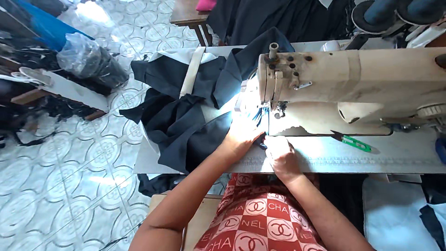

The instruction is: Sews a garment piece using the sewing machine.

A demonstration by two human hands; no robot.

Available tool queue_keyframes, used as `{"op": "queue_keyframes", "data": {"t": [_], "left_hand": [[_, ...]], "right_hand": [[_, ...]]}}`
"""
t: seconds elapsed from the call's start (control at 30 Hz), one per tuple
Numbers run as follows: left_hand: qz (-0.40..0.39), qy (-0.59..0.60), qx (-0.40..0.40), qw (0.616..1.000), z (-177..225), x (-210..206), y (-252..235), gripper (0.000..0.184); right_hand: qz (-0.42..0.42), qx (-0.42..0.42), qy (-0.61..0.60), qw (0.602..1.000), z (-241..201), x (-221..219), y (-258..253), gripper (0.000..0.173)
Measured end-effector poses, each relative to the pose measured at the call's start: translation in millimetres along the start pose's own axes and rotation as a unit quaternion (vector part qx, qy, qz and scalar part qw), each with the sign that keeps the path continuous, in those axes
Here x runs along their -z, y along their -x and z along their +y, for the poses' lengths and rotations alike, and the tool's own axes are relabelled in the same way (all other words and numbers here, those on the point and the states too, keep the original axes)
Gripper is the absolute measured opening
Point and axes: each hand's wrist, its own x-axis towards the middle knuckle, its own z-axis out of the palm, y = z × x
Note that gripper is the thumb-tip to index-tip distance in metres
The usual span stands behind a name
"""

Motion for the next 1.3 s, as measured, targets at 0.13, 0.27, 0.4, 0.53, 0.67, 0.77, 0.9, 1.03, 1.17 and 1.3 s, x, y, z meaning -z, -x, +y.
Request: {"op": "queue_keyframes", "data": {"t": [0.13,0.27,0.4,0.53,0.67,0.77,0.9,1.03,1.17,1.3], "left_hand": [[-0.018,0.01,0.006,1.0,1.3,-0.6,-4.2,0.032],[-0.03,0.052,0.018,0.998,-2.7,-3.3,-6.0,0.033],[-0.034,0.066,0.028,0.997,-2.6,-1.9,-8.4,0.033],[-0.046,0.051,0.028,0.997,-1.6,0.8,-11.7,0.033],[-0.037,0.036,0.031,0.998,-3.3,-2.1,-17.7,0.031],[-0.007,0.029,0.031,0.999,-9.4,-8.7,-25.3,0.03],[0.005,0.027,0.024,0.999,-16.6,-10.8,-30.6,0.026],[0.031,0.011,0.018,0.999,-15.8,-11.2,-25.5,0.025],[0.032,0.015,0.027,0.999,-13.7,-9.6,-22.7,0.023],[0.03,0.023,0.028,0.999,-14.2,-9.7,-22.8,0.023]], "right_hand": [[-0.004,-0.001,-0.008,1.0,1.5,-2.7,0.8,0.025],[-0.014,0.0,0.009,1.0,-0.4,-3.2,0.6,0.025],[-0.02,0.002,0.024,1.0,-1.2,-3.2,0.0,0.025],[-0.015,0.004,0.027,1.0,-1.0,-2.2,-2.4,0.023],[-0.007,-0.007,0.008,1.0,2.5,-1.6,-12.9,0.02],[-0.014,-0.016,-0.022,1.0,8.5,-1.4,-24.9,0.019],[0.019,-0.01,-0.027,0.999,15.7,-7.0,-34.7,0.016],[0.046,0.004,-0.017,0.999,17.3,-9.8,-34.9,0.012],[0.036,-0.003,-0.017,0.999,15.6,-9.2,-33.8,0.015],[0.018,-0.015,-0.011,1.0,14.6,-8.3,-33.9,0.016]]}}
